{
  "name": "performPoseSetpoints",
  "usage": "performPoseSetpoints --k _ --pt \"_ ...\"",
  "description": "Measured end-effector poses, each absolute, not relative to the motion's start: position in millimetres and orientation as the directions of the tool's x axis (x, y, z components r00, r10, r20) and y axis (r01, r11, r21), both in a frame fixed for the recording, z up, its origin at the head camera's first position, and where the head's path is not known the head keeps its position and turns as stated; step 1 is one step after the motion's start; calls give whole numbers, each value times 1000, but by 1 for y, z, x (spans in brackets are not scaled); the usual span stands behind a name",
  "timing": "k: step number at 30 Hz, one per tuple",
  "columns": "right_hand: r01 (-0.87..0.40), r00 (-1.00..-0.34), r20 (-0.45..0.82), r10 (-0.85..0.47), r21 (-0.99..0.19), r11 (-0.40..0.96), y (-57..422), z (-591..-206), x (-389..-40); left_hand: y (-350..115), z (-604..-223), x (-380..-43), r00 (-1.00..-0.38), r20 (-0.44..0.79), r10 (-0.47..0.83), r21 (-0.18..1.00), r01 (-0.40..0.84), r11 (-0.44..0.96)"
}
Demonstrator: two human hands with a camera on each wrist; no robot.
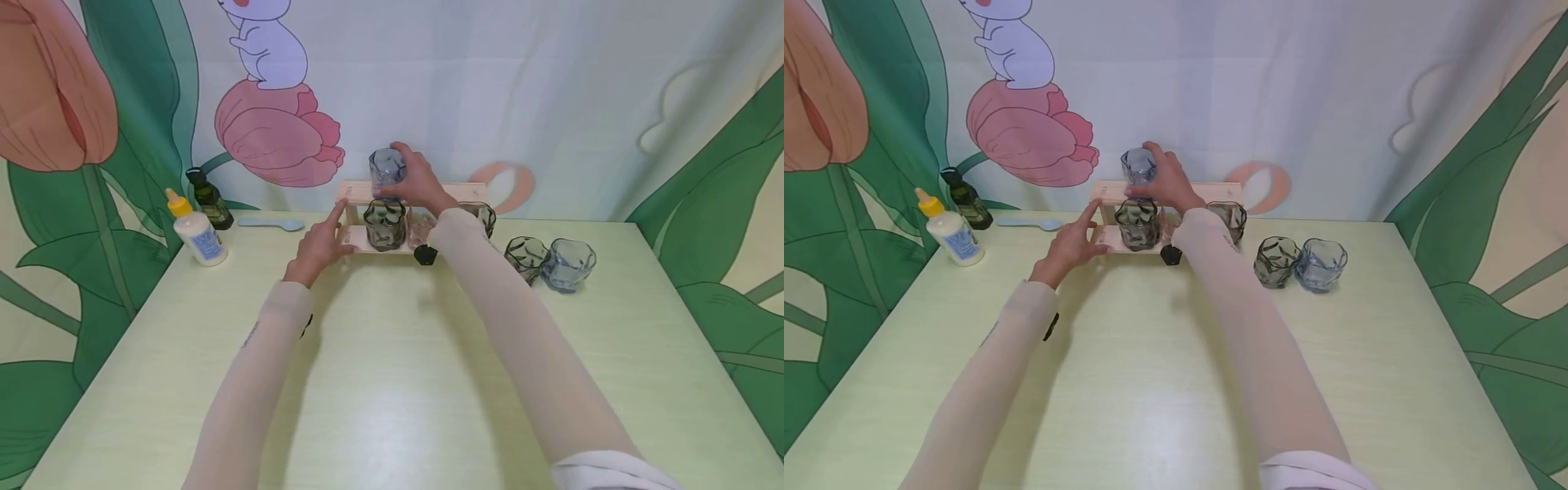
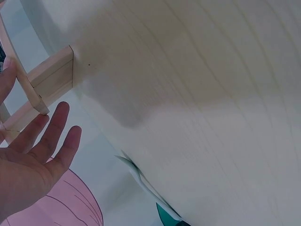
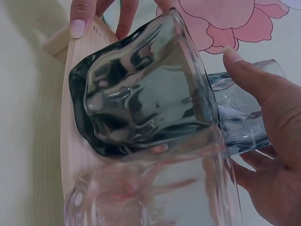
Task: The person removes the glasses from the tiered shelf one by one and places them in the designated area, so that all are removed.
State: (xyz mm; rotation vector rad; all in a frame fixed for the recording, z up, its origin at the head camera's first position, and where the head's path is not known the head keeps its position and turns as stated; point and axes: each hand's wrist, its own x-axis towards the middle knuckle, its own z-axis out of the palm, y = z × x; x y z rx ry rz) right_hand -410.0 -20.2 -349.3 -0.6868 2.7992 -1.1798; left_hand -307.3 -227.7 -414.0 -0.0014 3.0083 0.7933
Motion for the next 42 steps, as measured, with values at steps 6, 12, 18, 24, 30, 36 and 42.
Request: performPoseSetpoints --k 6,12,18,24,30,36,42 --pt "-371 -908 135 -398 -700 610 -24 -349 -410 -229 -415 -308 -1000 -21 10 498 -2 867" --pt "-363 -909 120 -400 -700 615 -25 -350 -412 -229 -416 -308 -1000 -21 15 498 2 867" --pt "-358 -909 116 -400 -707 609 -26 -351 -412 -228 -414 -306 -1000 -26 13 495 -2 869" --pt "-347 -917 121 -381 -714 608 -27 -350 -411 -228 -415 -306 -999 -33 10 495 -8 869" --pt "-323 -928 114 -355 -722 612 -27 -350 -409 -228 -414 -307 -999 -45 1 493 -21 870" --pt "-322 -928 120 -352 -731 602 -27 -350 -411 -229 -414 -307 -999 -43 1 489 -20 872" --pt "-323 -929 124 -349 -732 600 -26 -352 -411 -228 -415 -308 -999 -42 -3 487 -23 873"
